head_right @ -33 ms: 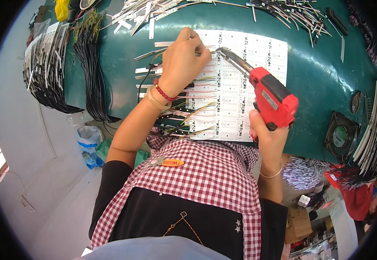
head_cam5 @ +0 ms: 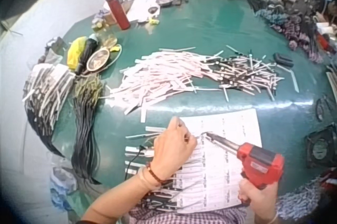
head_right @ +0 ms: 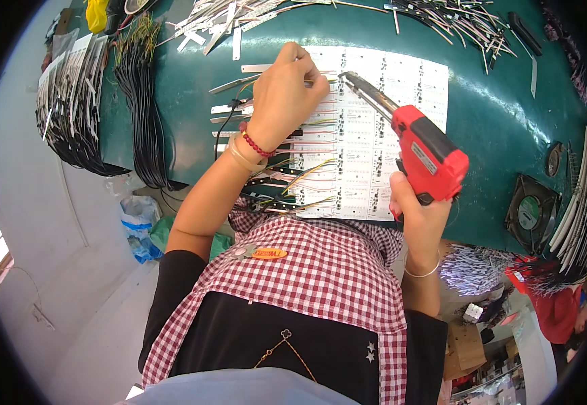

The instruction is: Soldering wires to LED light strips on an assembly line workstation.

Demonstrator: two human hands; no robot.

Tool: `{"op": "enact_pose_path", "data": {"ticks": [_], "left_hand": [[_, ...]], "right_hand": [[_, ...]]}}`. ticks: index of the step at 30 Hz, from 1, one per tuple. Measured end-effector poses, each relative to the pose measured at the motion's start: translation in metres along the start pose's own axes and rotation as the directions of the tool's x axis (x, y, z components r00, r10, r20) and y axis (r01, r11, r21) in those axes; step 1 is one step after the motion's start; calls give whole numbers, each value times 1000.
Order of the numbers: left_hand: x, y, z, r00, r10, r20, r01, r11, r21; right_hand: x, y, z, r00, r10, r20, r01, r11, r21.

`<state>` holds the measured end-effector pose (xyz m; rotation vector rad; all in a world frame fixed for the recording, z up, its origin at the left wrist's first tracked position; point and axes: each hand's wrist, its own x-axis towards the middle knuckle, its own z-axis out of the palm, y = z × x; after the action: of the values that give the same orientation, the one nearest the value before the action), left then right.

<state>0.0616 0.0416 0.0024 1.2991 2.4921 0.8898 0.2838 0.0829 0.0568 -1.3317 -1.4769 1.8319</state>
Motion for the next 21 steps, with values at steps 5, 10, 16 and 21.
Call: {"op": "enact_pose_path", "data": {"ticks": [5, 10, 16, 21], "left_hand": [[0, -5, -1, 997, 72, -15, -72, 997, -31], [0, -2, -1, 998, 67, -5, -67, 997, -33], [0, -1, 0, 1000, 17, 24, -17, 1000, 13], [-1, -1, 1, 1000, 24, 5, -24, 1000, 10]], "right_hand": [[-1, -3, -3, 999, -39, -6, 39, 999, -15], [0, 3, -5, 1000, 3, 4, -3, 999, -43], [0, 3, -2, 1000, 4, 5, -4, 1000, -29], [-2, 4, -2, 1000, 19, 7, -19, 998, -63]]}}
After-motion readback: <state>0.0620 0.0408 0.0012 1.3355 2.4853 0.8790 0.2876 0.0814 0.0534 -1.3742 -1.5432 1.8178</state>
